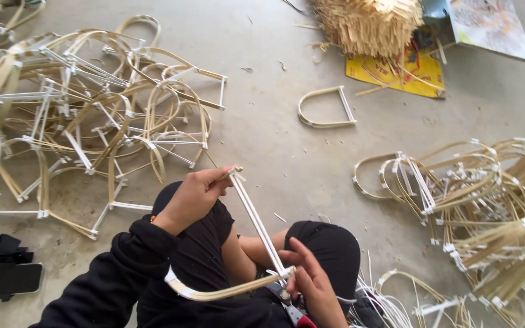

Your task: Assembling and trimming bamboo or wicker frames for furniture manufacturing using manual tools like shears and tape.

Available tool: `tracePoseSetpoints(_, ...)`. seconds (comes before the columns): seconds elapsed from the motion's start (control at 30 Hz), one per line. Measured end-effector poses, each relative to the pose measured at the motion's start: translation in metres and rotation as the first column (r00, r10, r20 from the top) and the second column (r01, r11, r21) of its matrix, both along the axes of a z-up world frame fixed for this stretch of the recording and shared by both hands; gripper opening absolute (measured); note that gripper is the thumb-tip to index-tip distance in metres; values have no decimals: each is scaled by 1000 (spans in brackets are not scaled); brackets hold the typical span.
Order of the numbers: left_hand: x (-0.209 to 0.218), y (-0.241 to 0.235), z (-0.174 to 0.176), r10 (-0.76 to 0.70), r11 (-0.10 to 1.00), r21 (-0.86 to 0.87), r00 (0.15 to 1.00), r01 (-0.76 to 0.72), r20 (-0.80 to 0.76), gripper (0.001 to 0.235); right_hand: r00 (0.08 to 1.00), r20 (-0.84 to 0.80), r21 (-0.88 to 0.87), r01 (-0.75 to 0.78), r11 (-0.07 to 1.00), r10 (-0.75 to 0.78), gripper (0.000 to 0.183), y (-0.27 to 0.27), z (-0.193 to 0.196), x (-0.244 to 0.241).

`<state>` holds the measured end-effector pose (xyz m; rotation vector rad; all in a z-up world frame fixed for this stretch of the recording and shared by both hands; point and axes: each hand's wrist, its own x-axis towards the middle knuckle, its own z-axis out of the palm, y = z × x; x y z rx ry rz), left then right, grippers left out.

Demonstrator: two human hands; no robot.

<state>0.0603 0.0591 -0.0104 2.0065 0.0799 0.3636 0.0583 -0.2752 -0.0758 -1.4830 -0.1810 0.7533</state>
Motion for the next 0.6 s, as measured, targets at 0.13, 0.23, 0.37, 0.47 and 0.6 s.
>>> tracePoseSetpoints(0.13, 4, 1, -15, 31, 960, -265, 976, -89, -216, 20, 955, -195, 407, -128, 904, 223, 69, 7, 4, -19)
tracePoseSetpoints(0.23, 3, -7, -29, -43, 873, -475, 951, -112, -305, 26, 947, -116, 339, -245, 908, 299, 68, -7, 8, -28)
tracePoseSetpoints(0.37, 4, -21, -31, -182, 655, -749, 939, -104, -290, 29, 972, 198, -21, -124, 992, 125, 55, -64, 21, -15)
tracePoseSetpoints(0.47, 0, -25, -56, -240, 593, -802, 936, -68, -257, 34, 913, 236, -95, 362, 927, -332, 42, -128, 19, -9)
tracePoseSetpoints(0.6, -14, -4, -101, -402, 577, -815, 850, -53, -340, 41, 705, 295, -168, 703, 691, -645, 33, -195, -24, -31)
